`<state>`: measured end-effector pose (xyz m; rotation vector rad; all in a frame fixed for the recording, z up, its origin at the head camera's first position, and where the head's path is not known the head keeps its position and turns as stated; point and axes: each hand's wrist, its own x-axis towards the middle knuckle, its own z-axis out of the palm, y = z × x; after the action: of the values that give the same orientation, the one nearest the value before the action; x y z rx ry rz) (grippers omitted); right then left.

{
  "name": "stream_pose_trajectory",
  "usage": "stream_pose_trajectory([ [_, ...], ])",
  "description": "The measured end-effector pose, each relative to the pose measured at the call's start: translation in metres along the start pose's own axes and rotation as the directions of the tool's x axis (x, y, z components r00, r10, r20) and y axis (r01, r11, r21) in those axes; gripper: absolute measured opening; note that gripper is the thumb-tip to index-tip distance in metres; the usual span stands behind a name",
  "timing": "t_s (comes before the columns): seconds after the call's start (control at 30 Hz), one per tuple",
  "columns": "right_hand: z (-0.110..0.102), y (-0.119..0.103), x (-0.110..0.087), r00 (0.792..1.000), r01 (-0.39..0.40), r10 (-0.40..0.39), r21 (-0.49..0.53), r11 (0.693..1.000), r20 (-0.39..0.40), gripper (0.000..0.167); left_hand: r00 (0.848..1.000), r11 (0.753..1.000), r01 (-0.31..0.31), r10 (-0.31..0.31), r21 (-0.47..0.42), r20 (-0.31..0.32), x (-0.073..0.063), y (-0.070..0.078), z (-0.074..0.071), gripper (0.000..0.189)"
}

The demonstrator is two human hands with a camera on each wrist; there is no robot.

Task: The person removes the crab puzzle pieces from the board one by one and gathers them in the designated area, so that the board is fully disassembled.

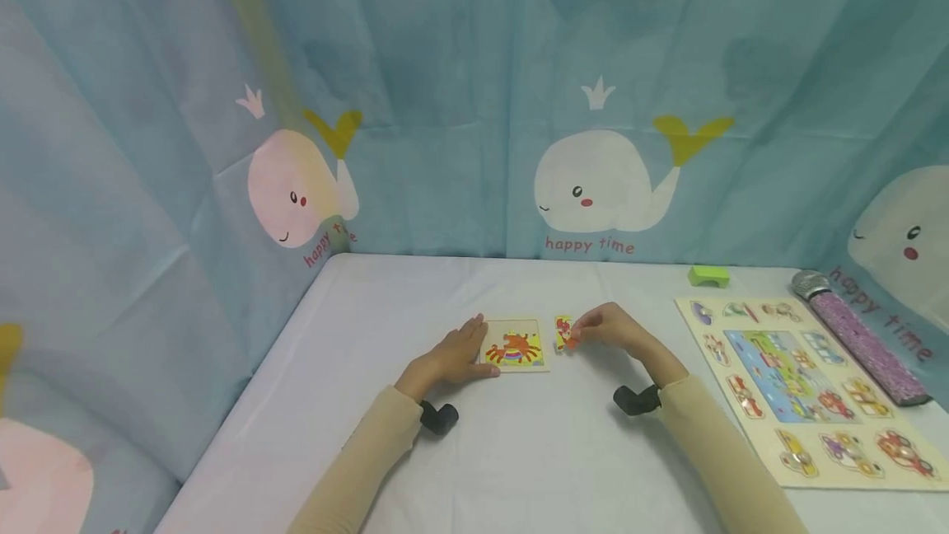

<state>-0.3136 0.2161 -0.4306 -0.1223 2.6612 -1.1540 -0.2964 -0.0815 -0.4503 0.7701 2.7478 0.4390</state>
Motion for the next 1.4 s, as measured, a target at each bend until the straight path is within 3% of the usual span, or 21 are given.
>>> stream_pose_trajectory([
  [0.1,0.001,0.006,-0.001,1.0,-0.005,0.004,0.017,1.0,0.023,0.013,1.0,1.0,0.005,-0.005,0.008,0.002,0.001,-0.002,0.0,0.09],
  [0.27,0.006,0.006,0.0,1.0,0.016,-0.016,-0.004,1.0,-0.013,0.011,1.0,1.0,0.008,-0.008,0.004,0.004,0.002,-0.003,-0.001,0.09],
  [0.6,0.014,0.002,0.003,0.993,-0.077,0.068,-0.095,0.992,-0.093,0.009,1.0,1.0,0.004,-0.004,0.011,0.004,0.002,-0.001,-0.001,0.09],
  [0.93,0.016,-0.001,0.001,0.994,-0.039,0.025,-0.124,0.992,-0.108,0.006,1.0,1.0,0.001,-0.001,0.022,0.001,0.002,-0.001,0.0,0.09],
  [1.13,0.025,-0.017,0.006,0.994,0.068,-0.077,-0.107,0.992,-0.075,0.006,1.0,1.0,0.002,-0.002,0.025,0.006,0.001,-0.001,0.001,0.09],
  [1.27,0.038,-0.038,0.009,0.982,0.189,-0.19,-0.128,0.974,0.002,0.011,1.0,1.0,0.005,-0.005,0.026,0.01,0.001,-0.001,0.001,0.09],
  [1.4,0.052,-0.056,0.013,0.972,0.231,-0.221,-0.146,0.962,0.08,0.023,1.0,0.999,-0.004,0.004,0.036,0.008,0.001,-0.001,0.002,0.09],
])
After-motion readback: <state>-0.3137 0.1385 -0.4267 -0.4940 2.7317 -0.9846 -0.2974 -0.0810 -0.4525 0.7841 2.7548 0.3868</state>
